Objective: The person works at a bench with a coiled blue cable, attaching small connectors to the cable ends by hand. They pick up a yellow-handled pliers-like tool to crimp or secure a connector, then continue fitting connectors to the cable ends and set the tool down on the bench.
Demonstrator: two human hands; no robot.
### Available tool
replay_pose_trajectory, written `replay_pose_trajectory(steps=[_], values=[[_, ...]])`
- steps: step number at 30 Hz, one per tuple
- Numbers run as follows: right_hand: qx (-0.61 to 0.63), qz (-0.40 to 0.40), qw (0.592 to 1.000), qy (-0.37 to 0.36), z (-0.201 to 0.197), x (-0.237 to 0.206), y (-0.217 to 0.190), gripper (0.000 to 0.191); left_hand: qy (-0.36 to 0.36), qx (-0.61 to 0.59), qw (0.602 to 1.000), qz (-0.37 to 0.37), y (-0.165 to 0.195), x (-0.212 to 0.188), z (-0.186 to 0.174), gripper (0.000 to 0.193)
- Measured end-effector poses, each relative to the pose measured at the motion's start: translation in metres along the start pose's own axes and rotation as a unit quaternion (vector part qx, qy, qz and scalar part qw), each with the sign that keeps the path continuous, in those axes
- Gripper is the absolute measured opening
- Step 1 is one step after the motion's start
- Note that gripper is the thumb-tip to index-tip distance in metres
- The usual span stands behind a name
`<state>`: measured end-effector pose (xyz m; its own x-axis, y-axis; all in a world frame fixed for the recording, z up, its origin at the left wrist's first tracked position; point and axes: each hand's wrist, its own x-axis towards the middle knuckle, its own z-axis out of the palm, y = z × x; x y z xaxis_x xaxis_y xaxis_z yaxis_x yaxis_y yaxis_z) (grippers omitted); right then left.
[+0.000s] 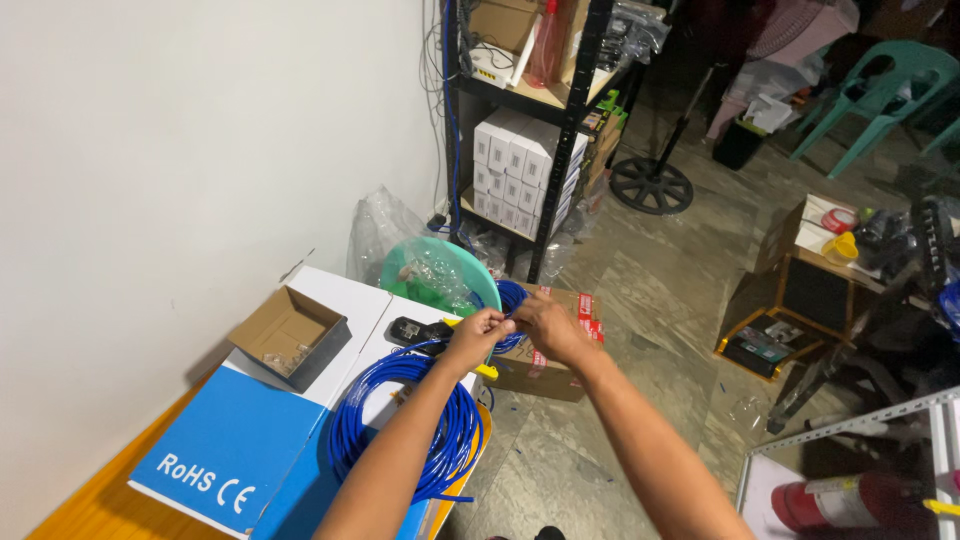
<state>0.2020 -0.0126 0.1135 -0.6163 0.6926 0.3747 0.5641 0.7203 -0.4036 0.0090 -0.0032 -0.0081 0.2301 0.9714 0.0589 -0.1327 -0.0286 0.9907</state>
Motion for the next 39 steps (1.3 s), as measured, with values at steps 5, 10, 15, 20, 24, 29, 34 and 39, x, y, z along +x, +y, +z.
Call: replay_pose_trajectory(steps=[5,10,15,20,24,29,34,39], values=[[-0.029,0.026,0.991,-0.127,-0.003,0.003,0.016,0.012,-0.008,0.094,0.995,0.016,0.007,-0.006,-0.002,0.015],[0.027,0.088,0.991,-0.097,-0.033,-0.013,0.033,0.014,0.017,0.059,0.998,0.004,0.004,-0.002,-0.006,0.018],[0.009,0.166,0.985,-0.056,-0.037,-0.029,0.041,0.015,0.021,0.048,0.999,0.008,0.001,0.001,-0.011,0.020],[-0.002,0.201,0.978,-0.053,-0.004,-0.033,0.046,0.019,0.008,0.016,0.999,0.028,0.002,0.000,-0.012,0.024],[0.009,0.119,0.993,0.008,0.006,-0.027,0.036,0.024,0.012,0.021,0.999,0.046,0.002,0.000,-0.013,0.024],[0.094,0.093,0.986,0.102,0.008,-0.010,0.002,0.034,0.017,0.007,0.999,0.034,-0.007,0.003,-0.014,0.024],[0.154,0.213,0.962,0.074,0.023,-0.005,-0.006,0.030,0.014,0.013,0.999,0.040,-0.013,0.005,-0.015,0.028],[0.337,0.231,0.908,0.085,0.049,-0.006,0.012,0.031,0.012,0.002,0.999,0.053,-0.005,0.004,-0.012,0.042]])
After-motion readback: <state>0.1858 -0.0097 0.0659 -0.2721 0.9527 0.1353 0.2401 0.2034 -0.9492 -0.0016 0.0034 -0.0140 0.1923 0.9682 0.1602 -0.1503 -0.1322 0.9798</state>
